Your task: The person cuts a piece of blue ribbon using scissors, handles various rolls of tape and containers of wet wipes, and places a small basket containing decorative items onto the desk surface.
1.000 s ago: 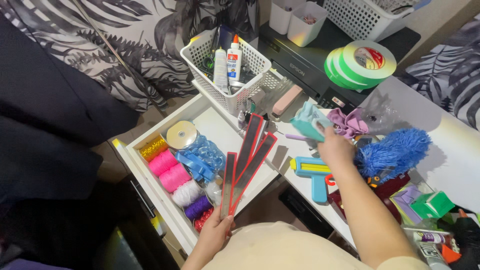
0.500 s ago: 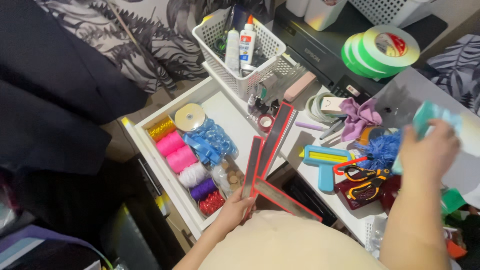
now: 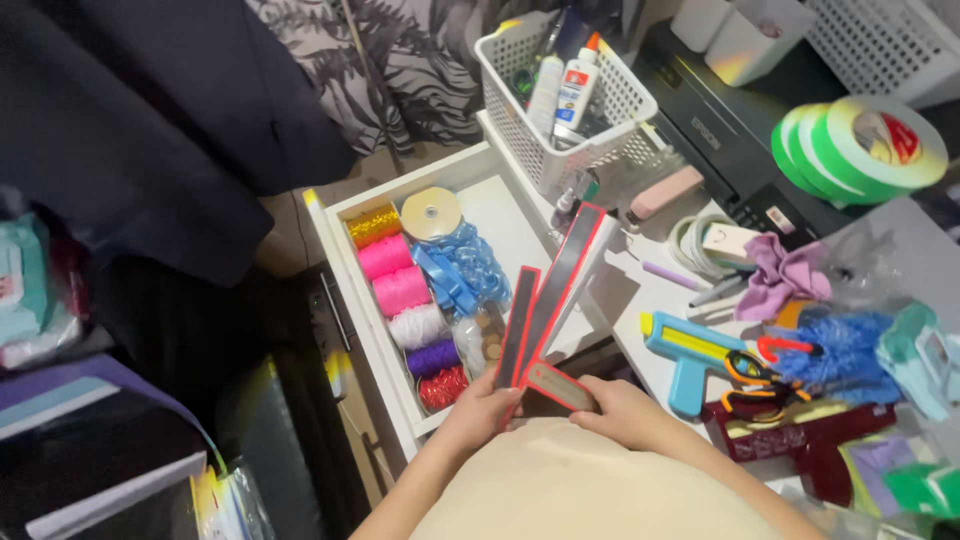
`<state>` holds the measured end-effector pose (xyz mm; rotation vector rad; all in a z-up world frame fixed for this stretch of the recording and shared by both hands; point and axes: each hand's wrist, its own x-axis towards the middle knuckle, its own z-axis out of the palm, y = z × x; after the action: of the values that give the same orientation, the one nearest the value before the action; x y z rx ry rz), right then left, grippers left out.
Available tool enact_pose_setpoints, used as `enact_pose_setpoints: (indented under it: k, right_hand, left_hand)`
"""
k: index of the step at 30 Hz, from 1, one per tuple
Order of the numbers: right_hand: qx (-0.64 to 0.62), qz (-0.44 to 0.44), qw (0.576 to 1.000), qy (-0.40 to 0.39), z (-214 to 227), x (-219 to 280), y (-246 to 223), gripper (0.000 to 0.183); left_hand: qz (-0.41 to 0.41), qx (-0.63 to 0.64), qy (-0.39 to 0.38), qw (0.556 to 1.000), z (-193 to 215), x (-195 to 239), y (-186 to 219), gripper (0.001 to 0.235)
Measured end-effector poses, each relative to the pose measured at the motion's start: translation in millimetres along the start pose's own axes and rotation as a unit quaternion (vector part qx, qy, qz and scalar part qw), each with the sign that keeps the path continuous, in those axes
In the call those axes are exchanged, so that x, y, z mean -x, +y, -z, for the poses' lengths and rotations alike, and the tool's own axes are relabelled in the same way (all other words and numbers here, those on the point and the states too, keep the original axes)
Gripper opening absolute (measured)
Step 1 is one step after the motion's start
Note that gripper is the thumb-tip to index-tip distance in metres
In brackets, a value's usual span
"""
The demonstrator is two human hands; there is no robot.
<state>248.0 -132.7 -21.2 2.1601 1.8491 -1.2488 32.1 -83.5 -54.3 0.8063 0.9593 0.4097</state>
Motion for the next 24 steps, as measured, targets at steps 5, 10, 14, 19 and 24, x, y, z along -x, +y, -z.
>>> enact_pose_setpoints:
  k: [5,10,14,19,24]
  right_hand:
    - [0.1,0.092,0.988,0.073,19.6,-15.8,-19.0,0.038]
    - [0.147,0.194,0.945,0.22,29.2,-19.9,-30.6,0.048]
    - [0.219,0.416,0.841,0.268,24.6,-19.6,-51.5,0.047]
    - [0.283,0.459,0.823,0.177,-3.7,-30.7,-52.6,0.061]
    - [0.278,0.455,0.839,0.11,-13.7,-23.2,-64.6,0.05]
  left_hand:
    - [-0.006,-0.09,0.068,0.994,22.7,36.2,21.9,0.022]
    - [0.053,-0.094,0.114,0.988,24.7,78.6,50.0,0.049]
    - [0.078,-0.182,0.063,0.978,28.3,86.4,31.3,0.055]
    - [-0.019,-0.236,-0.016,0.971,11.7,97.2,32.8,0.045]
    - [-0.014,-0.284,-0.025,0.959,14.1,109.2,58.3,0.037]
